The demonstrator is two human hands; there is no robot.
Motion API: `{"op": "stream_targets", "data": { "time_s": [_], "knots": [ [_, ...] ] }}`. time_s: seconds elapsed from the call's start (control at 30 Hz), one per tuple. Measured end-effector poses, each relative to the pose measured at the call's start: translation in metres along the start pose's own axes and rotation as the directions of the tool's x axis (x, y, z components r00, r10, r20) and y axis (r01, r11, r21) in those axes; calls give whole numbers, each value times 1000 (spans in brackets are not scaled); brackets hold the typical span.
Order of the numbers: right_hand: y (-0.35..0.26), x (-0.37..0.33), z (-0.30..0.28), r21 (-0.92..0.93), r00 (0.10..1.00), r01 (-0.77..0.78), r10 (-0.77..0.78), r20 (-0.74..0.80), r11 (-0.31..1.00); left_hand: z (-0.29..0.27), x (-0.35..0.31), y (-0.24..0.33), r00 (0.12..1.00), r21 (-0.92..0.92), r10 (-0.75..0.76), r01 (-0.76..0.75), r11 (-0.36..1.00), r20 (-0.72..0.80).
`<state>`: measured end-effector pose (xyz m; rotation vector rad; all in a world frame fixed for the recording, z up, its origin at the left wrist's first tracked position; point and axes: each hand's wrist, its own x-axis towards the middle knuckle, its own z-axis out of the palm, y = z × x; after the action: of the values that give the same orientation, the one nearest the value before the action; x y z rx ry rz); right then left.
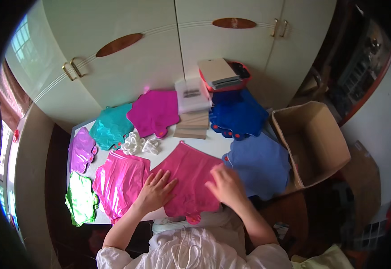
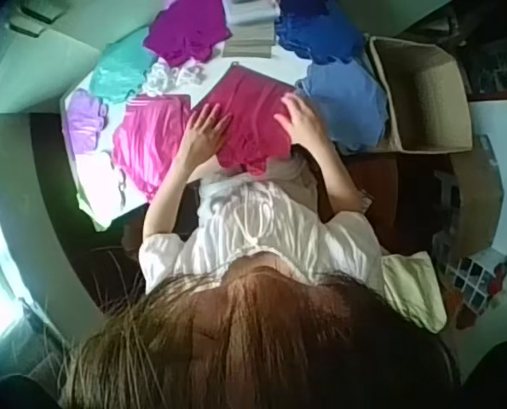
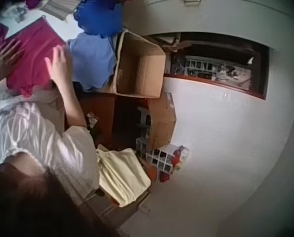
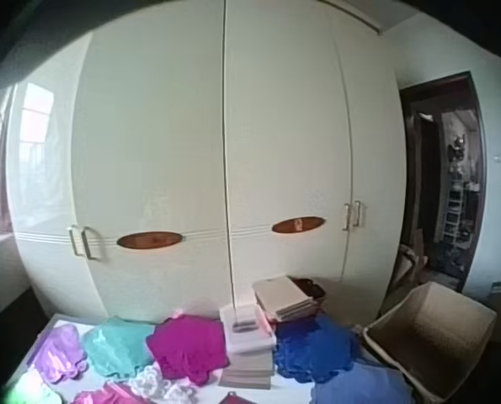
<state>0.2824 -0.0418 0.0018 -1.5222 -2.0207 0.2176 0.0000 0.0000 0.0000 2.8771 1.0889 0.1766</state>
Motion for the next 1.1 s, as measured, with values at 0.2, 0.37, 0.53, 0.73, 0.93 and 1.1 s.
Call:
{"op": "stream_targets", "data": {
  "time_s": [0.2, 0.37, 0.53, 0.73, 0.93, 1.1],
  "knots": [
    [38, 5, -20, -414, 947, -300, 216, -238, 859, -4, 12, 1, 1000, 2, -13, 13, 1000, 27],
    [47, 15, 1, -531, 932, -361, 290, -217, 767, -20, 47, 10, 984, -16, 171, -172, 985, -44],
    [56, 14, 2, -405, 917, -372, 262, -301, 835, -15, 92, 34, 956, -96, 282, -289, 952, -80],
    [67, 14, -15, 131, 769, -577, 590, -245, 806, -1, 148, 69, 931, -189, 336, -359, 914, -144],
    [81, 9, -14, 405, 718, -587, 682, -140, 701, 16, 178, 79, 911, -172, 346, -387, 906, -224],
    [100, 3, -8, 561, 729, -525, 678, -93, 641, 18, 179, 85, 876, -65, 408, -437, 897, -258]
  ]
}}
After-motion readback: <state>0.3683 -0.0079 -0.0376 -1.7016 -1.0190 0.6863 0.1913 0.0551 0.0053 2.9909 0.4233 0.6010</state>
